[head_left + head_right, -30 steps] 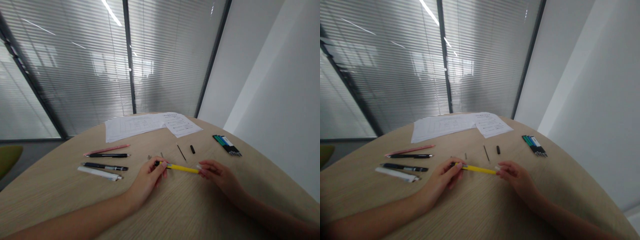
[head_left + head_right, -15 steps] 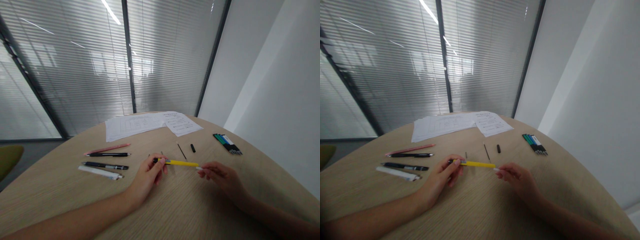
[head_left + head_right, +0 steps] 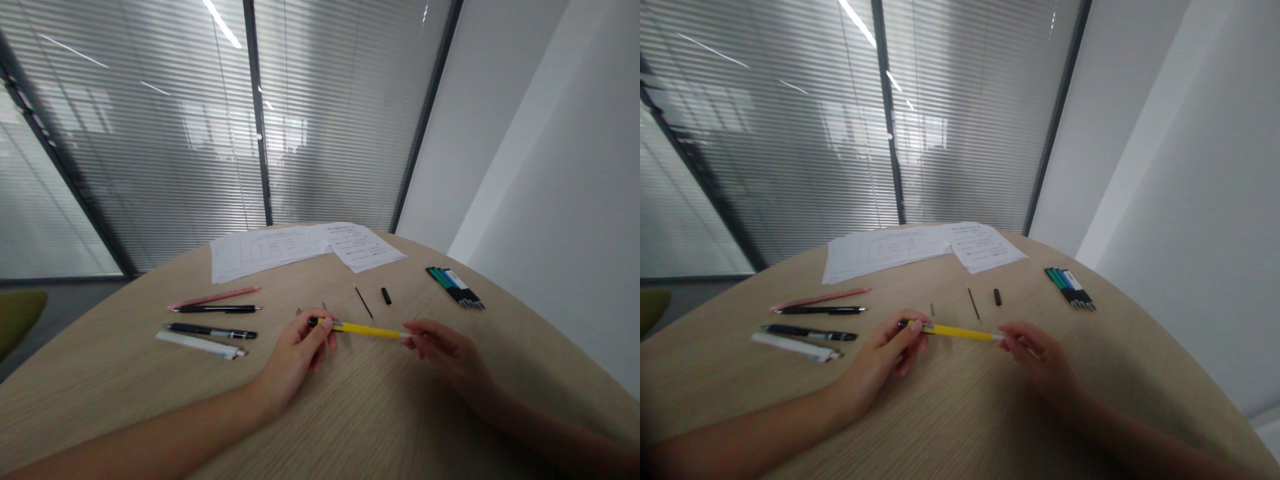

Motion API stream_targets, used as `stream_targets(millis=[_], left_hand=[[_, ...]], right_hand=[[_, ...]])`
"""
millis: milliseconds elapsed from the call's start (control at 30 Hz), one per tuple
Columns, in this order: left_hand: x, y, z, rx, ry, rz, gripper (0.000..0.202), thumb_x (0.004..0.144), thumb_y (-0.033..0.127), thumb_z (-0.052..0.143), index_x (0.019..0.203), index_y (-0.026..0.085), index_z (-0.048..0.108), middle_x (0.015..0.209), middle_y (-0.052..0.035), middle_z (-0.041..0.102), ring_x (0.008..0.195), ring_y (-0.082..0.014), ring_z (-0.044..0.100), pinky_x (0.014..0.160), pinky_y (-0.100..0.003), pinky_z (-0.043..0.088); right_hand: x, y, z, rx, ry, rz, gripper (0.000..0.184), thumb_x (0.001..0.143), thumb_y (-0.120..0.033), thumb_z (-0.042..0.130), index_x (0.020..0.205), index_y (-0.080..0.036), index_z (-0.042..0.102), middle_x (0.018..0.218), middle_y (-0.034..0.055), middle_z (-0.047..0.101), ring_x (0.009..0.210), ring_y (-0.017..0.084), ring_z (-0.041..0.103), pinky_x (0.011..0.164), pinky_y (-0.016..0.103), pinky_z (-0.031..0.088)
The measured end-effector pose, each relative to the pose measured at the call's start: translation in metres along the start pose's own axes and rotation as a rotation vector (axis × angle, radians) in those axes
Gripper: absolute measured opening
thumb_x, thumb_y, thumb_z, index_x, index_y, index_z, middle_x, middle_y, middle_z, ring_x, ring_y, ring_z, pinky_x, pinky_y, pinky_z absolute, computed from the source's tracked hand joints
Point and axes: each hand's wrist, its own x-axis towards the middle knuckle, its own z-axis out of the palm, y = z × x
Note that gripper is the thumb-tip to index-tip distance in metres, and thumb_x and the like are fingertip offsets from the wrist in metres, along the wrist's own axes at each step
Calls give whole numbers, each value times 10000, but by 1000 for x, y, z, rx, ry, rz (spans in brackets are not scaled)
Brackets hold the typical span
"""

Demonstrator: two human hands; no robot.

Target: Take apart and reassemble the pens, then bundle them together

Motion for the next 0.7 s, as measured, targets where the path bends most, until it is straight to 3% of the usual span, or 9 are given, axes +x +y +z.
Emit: stream_targets(millis=[167,367,567,700], left_hand=[[0,-1,1,-25,-16,1,263,733,395,464,830,153,500,570,43,494,369,-43,347,359,-178,228],[0,-2,2,-37,-68,-17,277,718,415,489,813,155,493,571,40,505,362,-45,352,349,-176,246],[1,-2,0,-38,-61,-7,276,727,408,478,820,148,496,571,39,508,361,-41,341,348,-173,224],[1,-1,1,-42,-37,-19,266,734,399,469,816,147,494,578,37,509,362,-38,339,355,-175,210]], right_hand=[[-1,-2,-2,-93,-139,-121,274,721,-262,456,933,-168,601,662,41,624,573,119,579,531,222,482],[-4,-3,2,-204,-174,-232,301,727,-198,441,992,-175,583,615,21,604,564,101,563,587,220,480],[-3,1,2,-98,-110,-128,275,754,-257,439,976,-160,569,664,48,633,591,117,590,540,217,486],[1,3,1,-48,-41,-81,210,748,-283,464,849,-169,609,646,50,633,519,111,566,477,210,473]])
